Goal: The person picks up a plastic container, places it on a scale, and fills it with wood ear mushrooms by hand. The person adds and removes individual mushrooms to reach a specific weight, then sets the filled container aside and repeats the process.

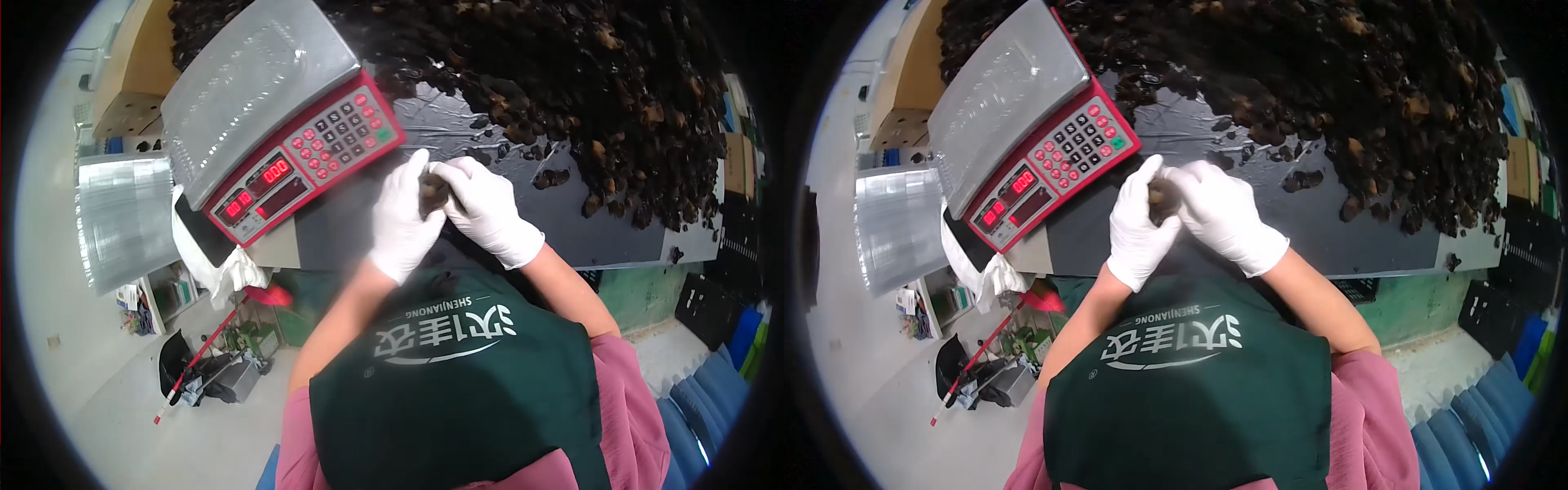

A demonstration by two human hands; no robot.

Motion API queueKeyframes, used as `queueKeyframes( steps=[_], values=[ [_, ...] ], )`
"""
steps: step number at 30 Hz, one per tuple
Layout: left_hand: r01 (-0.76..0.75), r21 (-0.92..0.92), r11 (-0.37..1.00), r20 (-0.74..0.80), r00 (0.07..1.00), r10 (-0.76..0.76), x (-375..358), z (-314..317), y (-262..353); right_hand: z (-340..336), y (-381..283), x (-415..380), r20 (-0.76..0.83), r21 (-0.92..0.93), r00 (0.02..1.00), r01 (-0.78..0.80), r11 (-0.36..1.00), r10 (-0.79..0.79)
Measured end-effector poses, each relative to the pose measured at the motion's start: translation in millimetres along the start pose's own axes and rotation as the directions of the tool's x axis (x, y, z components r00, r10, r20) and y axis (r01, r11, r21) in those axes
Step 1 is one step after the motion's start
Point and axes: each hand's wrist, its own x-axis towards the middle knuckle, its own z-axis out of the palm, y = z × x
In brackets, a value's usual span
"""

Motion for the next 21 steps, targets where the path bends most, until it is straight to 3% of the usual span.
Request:
queueKeyframes(
  steps=[2, 6, 10, 11, 12, 13, 14, 15, 16, 17, 19, 21],
  values=[
    [0.071, -0.094, 0.993, 0.025, 0.997, -0.069, 5, -1, 6, -3, -3, 3, 0.004, 0.090, 0.997, -0.076, 0.993, 0.076],
    [-0.042, -0.168, 0.985, -0.116, 0.993, 0.023, 26, -21, 26, -21, -20, 30, -0.049, 0.126, 0.998, -0.038, 0.991, 0.045],
    [-0.072, -0.057, 0.996, -0.291, 0.955, 0.053, 64, -95, 54, -37, -61, 116, -0.141, 0.142, 0.963, 0.249, 0.958, -0.229],
    [-0.022, -0.114, 0.993, -0.326, 0.945, -0.017, 74, -113, 52, -30, -73, 138, -0.161, 0.134, 0.955, 0.272, 0.953, -0.249],
    [-0.104, -0.039, 0.994, -0.406, 0.910, 0.079, 85, -132, 42, -28, -89, 164, -0.154, 0.106, 0.942, 0.316, 0.943, -0.298],
    [-0.047, -0.027, 0.999, -0.442, 0.897, 0.030, 92, -153, 33, -18, -98, 191, -0.207, 0.122, 0.894, 0.426, 0.897, -0.397],
    [-0.106, 0.061, 0.993, -0.481, 0.868, 0.122, 101, -175, 30, -8, -106, 214, -0.185, 0.102, 0.878, 0.463, 0.880, -0.441],
    [-0.061, 0.061, 0.996, -0.474, 0.877, 0.083, 105, -196, 15, 8, -112, 239, -0.205, 0.121, 0.830, 0.548, 0.828, -0.520],
    [0.097, -0.059, 0.994, -0.449, 0.887, -0.113, 110, -212, 20, 24, -116, 260, -0.162, 0.143, 0.819, 0.571, 0.808, -0.551],
    [0.037, -0.009, 0.999, -0.457, 0.889, -0.036, 115, -224, 1, 27, -122, 273, -0.041, 0.165, 0.841, 0.539, 0.826, -0.540],
    [0.067, 0.021, 0.998, -0.345, 0.937, -0.056, 118, -244, -48, 56, -113, 291, 0.055, 0.175, 0.839, 0.526, 0.832, -0.541],
    [0.087, 0.515, 0.853, -0.177, 0.984, 0.006, 114, -259, -73, 71, -100, 298, 0.315, 0.006, 0.810, 0.519, 0.855, -0.494]
  ],
)
